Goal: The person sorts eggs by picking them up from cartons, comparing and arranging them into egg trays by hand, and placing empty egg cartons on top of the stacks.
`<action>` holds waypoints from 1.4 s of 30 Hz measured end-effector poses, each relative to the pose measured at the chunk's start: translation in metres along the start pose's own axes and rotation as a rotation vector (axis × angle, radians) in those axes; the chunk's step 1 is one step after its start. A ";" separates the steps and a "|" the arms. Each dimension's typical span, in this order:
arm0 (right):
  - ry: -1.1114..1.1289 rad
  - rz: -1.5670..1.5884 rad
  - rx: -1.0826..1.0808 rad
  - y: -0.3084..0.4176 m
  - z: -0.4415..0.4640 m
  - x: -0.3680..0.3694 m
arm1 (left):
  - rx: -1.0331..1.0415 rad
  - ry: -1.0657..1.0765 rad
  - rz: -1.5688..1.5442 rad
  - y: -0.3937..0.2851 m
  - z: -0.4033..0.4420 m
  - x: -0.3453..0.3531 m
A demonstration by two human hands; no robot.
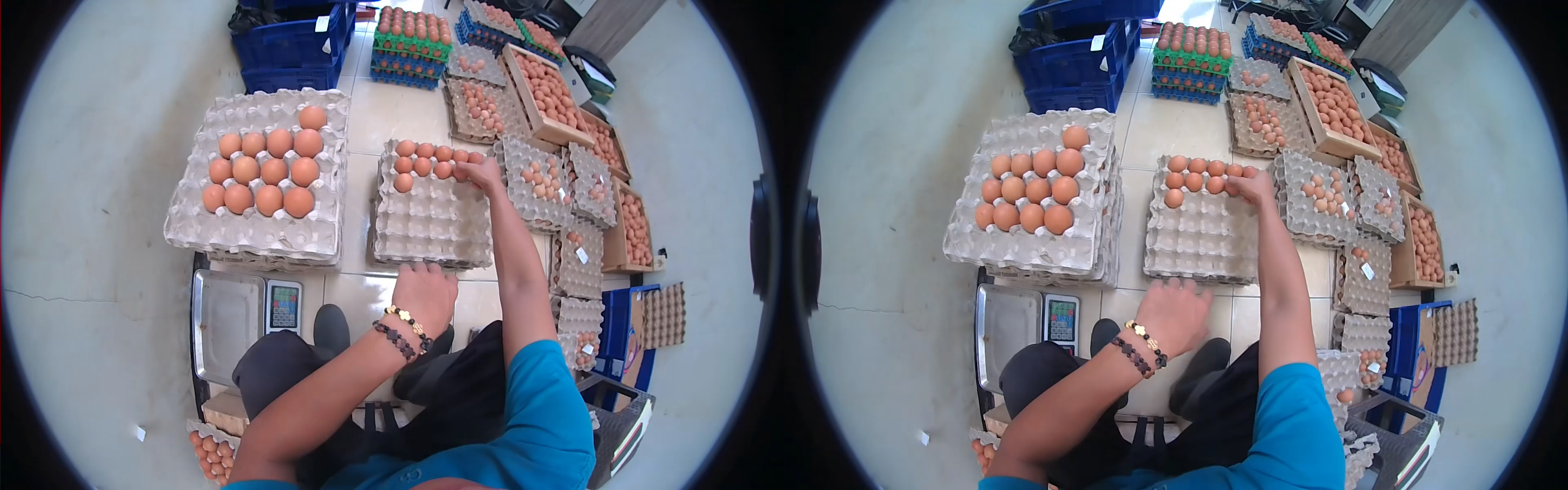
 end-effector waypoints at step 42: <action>0.591 0.536 -0.111 0.075 -0.072 0.027 | 0.317 -0.210 -2.235 0.102 -0.008 -0.091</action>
Point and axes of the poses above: each hand's wrist, its own z-axis towards the middle knuckle, its own x-axis out of the palm, y = z × x, the point moved 8 cm from there along z, towards the middle knuckle, and after that the axes turned 8 degrees about y, right-handed, at the moved point
